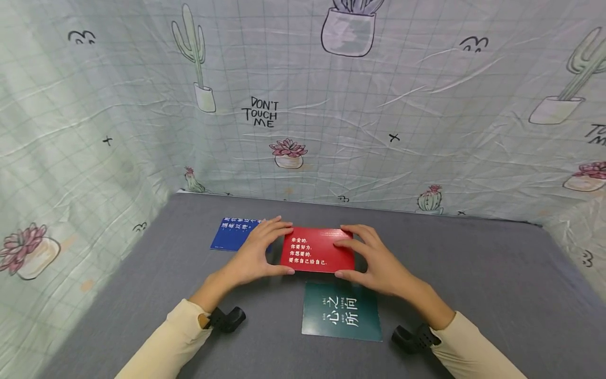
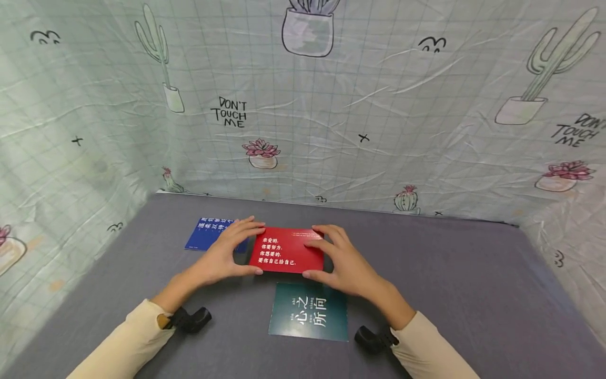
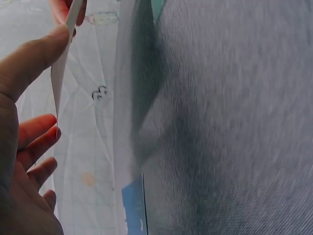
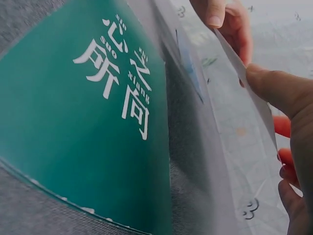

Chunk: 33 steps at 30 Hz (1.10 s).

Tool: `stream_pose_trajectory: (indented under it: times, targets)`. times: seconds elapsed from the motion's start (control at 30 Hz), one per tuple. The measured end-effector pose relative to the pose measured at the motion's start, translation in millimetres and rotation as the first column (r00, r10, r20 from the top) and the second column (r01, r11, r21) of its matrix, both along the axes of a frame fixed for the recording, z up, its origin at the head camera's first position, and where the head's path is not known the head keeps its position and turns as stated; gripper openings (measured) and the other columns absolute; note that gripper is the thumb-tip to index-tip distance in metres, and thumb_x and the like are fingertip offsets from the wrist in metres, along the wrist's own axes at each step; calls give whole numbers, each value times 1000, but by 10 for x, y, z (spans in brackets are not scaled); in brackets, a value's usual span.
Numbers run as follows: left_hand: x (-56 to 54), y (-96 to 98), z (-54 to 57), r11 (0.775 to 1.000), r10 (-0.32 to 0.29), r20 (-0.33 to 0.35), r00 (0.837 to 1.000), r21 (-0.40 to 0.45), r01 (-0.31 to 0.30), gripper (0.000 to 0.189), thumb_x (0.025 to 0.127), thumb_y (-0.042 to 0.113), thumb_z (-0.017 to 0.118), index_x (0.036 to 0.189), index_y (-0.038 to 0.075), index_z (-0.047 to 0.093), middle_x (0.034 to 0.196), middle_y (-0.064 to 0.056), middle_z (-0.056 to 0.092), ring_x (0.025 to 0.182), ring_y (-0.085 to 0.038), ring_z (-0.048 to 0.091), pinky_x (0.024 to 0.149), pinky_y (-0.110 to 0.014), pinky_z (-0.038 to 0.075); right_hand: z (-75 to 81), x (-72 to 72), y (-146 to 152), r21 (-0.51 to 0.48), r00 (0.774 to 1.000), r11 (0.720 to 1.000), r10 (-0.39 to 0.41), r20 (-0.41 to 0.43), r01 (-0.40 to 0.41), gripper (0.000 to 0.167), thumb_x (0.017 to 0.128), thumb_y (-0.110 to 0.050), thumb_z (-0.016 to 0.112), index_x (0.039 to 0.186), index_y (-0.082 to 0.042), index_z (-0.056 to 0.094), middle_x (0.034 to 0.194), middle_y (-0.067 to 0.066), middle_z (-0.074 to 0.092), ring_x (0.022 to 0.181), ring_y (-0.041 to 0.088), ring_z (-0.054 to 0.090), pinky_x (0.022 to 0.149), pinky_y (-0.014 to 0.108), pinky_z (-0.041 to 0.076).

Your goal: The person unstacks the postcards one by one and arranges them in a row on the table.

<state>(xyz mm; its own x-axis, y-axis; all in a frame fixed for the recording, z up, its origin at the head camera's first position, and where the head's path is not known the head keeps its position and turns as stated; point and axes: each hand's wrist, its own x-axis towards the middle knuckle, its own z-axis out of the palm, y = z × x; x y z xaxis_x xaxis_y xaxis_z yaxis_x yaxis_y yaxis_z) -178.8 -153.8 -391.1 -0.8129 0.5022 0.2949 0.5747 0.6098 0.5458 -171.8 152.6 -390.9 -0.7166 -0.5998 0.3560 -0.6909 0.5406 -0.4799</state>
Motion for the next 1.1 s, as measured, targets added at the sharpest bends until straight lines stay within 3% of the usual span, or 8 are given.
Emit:
stream_pose_trajectory:
  times: [0.2, 0.6, 0.8, 1.1]
  targets:
    - [-123, -48, -36, 1000, -6, -10, 1000, -15, 6, 83, 68, 39, 84, 135, 5, 51, 141, -9, 48, 140, -31, 24, 113, -54, 13, -63, -133, -64, 8, 999, 1000, -16, 50, 16, 60, 76, -35, 80, 129, -15, 60, 144, 9, 38, 131, 26, 27, 90, 44, 50]
    - [-360, -157, -157, 994, 34, 55, 998, -105, -28, 80, 69, 39, 83, 136, 6, 52, 142, -7, 47, 141, -29, 22, 115, -50, 9, -180, -385, -227, 78, 996, 997, -32, 79, 26, 58, 79, -40, 77, 128, -16, 61, 143, 9, 40, 131, 24, 28, 96, 47, 45]
    - [-446, -187, -222, 989, 56, 89, 994, -143, -43, 82, 70, 40, 82, 138, 8, 51, 144, -6, 45, 142, -28, 20, 115, -49, 7, -253, -473, -281, 98, 997, 995, -31, 74, 24, 56, 80, -42, 75, 127, -14, 62, 142, 11, 41, 130, 26, 31, 97, 49, 44]
    - [-547, -197, -283, 978, 90, 146, 985, -198, -60, 79, 72, 40, 80, 139, 10, 50, 146, -6, 42, 143, -28, 17, 115, -49, 5, -284, -567, -328, 140, 991, 990, -44, 129, 26, 56, 81, -39, 75, 128, -12, 61, 143, 12, 40, 130, 27, 31, 100, 49, 41]
